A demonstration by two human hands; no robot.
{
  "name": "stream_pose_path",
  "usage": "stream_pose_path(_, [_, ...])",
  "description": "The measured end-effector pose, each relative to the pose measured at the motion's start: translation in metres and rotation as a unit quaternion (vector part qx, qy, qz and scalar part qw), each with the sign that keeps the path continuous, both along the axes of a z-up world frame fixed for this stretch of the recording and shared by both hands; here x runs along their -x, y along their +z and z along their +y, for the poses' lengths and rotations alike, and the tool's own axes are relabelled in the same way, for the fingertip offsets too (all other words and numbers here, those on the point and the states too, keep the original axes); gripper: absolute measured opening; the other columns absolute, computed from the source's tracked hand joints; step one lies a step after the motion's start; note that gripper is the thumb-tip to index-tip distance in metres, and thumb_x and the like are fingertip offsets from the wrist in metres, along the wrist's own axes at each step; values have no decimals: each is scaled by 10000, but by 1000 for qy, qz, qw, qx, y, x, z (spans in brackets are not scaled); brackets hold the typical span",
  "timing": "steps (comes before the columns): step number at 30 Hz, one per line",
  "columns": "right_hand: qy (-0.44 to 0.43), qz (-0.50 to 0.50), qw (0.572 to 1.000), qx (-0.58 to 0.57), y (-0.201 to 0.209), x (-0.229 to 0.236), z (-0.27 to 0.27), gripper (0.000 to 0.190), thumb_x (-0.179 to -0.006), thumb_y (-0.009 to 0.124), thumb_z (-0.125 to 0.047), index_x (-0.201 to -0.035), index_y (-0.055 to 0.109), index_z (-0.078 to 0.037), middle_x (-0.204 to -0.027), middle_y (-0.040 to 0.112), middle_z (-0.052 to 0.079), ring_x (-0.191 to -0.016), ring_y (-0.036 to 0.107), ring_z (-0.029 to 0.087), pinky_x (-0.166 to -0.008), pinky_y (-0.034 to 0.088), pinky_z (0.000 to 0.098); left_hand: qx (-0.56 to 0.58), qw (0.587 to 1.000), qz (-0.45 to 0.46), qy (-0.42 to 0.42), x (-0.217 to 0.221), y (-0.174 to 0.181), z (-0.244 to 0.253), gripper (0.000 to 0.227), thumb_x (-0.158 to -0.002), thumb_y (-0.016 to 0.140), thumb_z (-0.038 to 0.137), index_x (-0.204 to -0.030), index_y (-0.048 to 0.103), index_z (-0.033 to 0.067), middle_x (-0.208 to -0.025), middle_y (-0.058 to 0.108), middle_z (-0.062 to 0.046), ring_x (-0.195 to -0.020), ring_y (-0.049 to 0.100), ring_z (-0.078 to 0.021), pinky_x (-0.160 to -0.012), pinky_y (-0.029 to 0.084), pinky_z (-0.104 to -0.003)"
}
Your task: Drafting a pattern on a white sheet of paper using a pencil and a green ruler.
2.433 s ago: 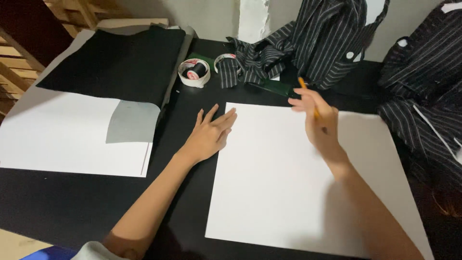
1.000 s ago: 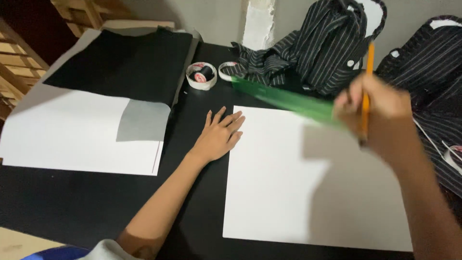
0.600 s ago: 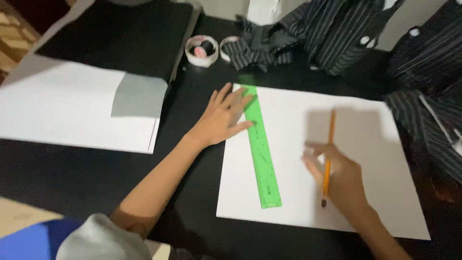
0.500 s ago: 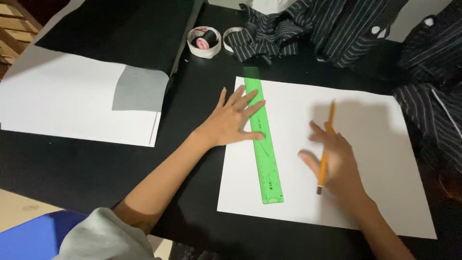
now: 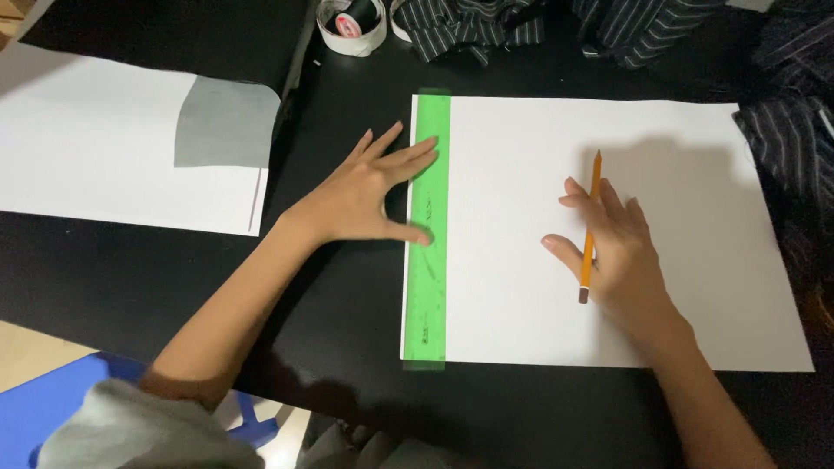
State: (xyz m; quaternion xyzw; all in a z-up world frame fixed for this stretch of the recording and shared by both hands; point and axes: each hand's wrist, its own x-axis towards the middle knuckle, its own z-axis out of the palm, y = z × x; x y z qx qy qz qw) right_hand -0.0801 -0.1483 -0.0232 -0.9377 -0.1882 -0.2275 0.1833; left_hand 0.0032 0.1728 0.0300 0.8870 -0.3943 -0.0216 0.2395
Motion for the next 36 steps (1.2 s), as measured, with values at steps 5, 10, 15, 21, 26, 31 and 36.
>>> stream_pose_path(5, [16, 65, 997, -29, 19, 4, 10, 576, -788, 727, -139, -1283, 456, -18, -1257, 579, 119, -1232, 429, 328, -997, 254, 497, 13, 998, -57, -21, 7, -24, 13, 1043, -662, 728, 625, -1443, 314, 70, -1514, 293, -73, -1410, 130, -413, -1086, 86, -664])
stream_pose_path(10, [-56, 192, 979, -49, 28, 1, 15, 514, -804, 646, -238, -1265, 504, -59, -1441, 435, 74, -1396, 269, 339, -1125, 101, 515, 43, 996, -72, -21, 2, -27, 12, 1089, -626, 771, 626, -1445, 313, 74, -1504, 333, -77, -1410, 145, -438, -1080, 115, -686])
stream_pose_path(15, [-65, 220, 972, -53, 44, 4, 24, 587, -838, 596, -229, -1370, 427, -46, -1169, 485, 69, -1219, 408, 259, -1139, 93, 516, 13, 998, -54, -2, 7, -25, 7, 1068, -671, 729, 641, -1452, 283, 66, -1523, 280, -61, -1410, 101, -432, -1087, 79, -669])
stream_pose_path(21, [-49, 223, 972, -49, 37, 2, 18, 372, -837, 593, -232, -1153, 522, -48, -1460, 408, 102, -1403, 236, 316, -1123, 77, 505, 22, 999, -23, -17, 4, -23, 11, 1056, -668, 759, 596, -1450, 286, 66, -1521, 282, -70, -1413, 76, -424, -1079, 44, -672])
stream_pose_path(26, [-30, 160, 987, 7, 30, -2, 13, 490, -813, 647, -206, -1245, 510, -19, -1229, 509, 122, -1054, 448, 345, -977, 277, 477, 16, 999, -35, -24, 3, -25, 13, 1065, -667, 740, 621, -1446, 289, 52, -1516, 290, -93, -1405, 81, -443, -1076, 74, -674])
stream_pose_path(31, [-42, 194, 980, -16, 33, 1, 15, 558, -837, 599, -220, -1335, 456, -13, -1277, 463, 151, -1285, 364, 352, -1111, 141, 531, 20, 999, -38, -32, 2, -19, 19, 1064, -661, 753, 608, -1439, 304, 38, -1503, 311, -111, -1397, 132, -446, -1078, 129, -667])
stream_pose_path(36, [-9, 130, 991, 17, 13, -5, 1, 688, -790, 672, -216, -1398, 423, -10, -1337, 488, 249, -1336, 342, 396, -1084, 183, 526, -6, 1000, 0, -21, 3, -12, 26, 1077, -623, 790, 586, -1428, 328, 40, -1510, 278, -93, -1397, 106, -427, -1110, 127, -572])
